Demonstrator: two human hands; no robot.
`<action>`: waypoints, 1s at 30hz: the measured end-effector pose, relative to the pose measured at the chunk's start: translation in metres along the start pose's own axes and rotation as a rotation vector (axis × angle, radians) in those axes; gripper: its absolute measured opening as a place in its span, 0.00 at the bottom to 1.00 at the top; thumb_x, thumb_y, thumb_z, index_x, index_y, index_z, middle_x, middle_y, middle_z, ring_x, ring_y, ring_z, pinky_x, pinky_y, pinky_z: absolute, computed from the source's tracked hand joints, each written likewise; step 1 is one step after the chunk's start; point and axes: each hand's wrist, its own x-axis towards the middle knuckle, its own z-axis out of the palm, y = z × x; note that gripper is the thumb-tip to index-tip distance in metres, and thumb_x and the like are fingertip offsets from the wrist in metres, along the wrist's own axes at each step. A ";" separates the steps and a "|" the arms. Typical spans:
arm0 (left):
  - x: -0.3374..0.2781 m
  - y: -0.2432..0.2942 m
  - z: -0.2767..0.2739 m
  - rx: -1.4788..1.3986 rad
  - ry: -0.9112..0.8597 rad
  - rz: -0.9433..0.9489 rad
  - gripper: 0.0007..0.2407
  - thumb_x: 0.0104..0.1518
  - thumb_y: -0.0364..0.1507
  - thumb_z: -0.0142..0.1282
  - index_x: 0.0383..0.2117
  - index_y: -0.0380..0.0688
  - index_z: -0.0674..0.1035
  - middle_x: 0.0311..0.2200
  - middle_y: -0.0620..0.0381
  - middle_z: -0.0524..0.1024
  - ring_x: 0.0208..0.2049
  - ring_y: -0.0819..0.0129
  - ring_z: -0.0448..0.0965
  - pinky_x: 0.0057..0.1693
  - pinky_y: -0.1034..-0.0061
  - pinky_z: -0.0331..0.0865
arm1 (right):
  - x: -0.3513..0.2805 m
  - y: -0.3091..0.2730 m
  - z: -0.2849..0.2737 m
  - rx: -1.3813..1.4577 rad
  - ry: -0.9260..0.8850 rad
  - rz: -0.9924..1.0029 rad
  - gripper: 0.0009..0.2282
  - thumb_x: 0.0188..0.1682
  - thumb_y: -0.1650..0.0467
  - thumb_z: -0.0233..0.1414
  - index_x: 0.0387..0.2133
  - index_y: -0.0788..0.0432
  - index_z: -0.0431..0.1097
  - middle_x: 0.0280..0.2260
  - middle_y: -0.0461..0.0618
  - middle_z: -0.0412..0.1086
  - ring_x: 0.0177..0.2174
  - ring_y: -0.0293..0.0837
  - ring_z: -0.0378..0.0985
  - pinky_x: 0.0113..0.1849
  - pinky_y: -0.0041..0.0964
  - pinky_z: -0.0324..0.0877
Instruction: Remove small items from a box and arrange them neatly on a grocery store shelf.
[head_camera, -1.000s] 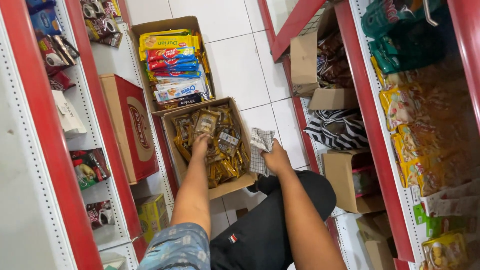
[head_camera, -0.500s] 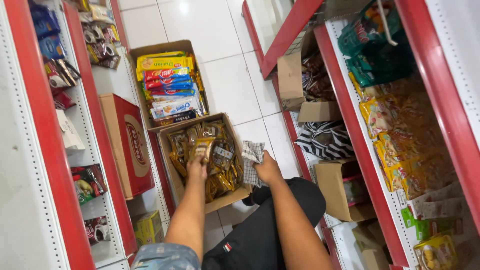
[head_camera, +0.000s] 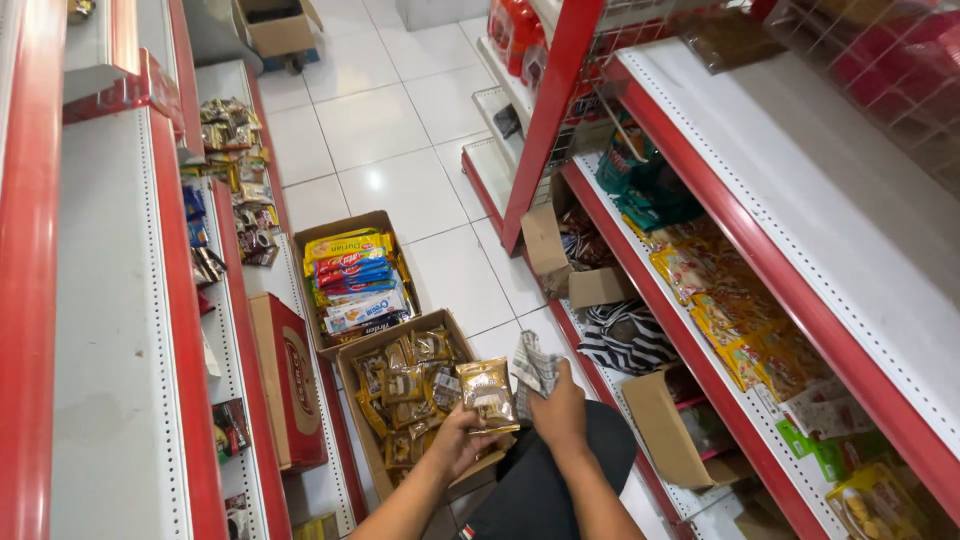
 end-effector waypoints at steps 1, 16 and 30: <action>-0.009 0.011 0.020 0.008 -0.011 0.005 0.29 0.46 0.22 0.49 0.61 0.45 0.64 0.51 0.45 0.75 0.51 0.53 0.80 0.57 0.57 0.79 | -0.007 0.000 -0.014 0.005 0.012 -0.006 0.25 0.40 0.70 0.62 0.51 0.63 0.64 0.38 0.65 0.76 0.42 0.62 0.80 0.41 0.49 0.74; -0.098 0.007 0.253 -0.019 -0.353 -0.469 0.33 0.56 0.57 0.33 0.61 0.50 0.68 0.55 0.53 0.77 0.55 0.55 0.78 0.59 0.52 0.70 | -0.085 -0.013 -0.150 -0.280 -0.049 -0.359 0.34 0.32 0.76 0.57 0.60 0.59 0.63 0.65 0.59 0.61 0.66 0.59 0.51 0.61 0.65 0.32; -0.056 -0.090 0.203 0.357 -0.081 -0.392 0.20 0.68 0.43 0.40 0.56 0.44 0.74 0.44 0.47 0.79 0.36 0.63 0.75 0.42 0.66 0.71 | -0.201 0.141 -0.219 0.565 0.615 0.385 0.12 0.52 0.67 0.54 0.42 0.64 0.77 0.36 0.54 0.80 0.35 0.42 0.80 0.39 0.37 0.74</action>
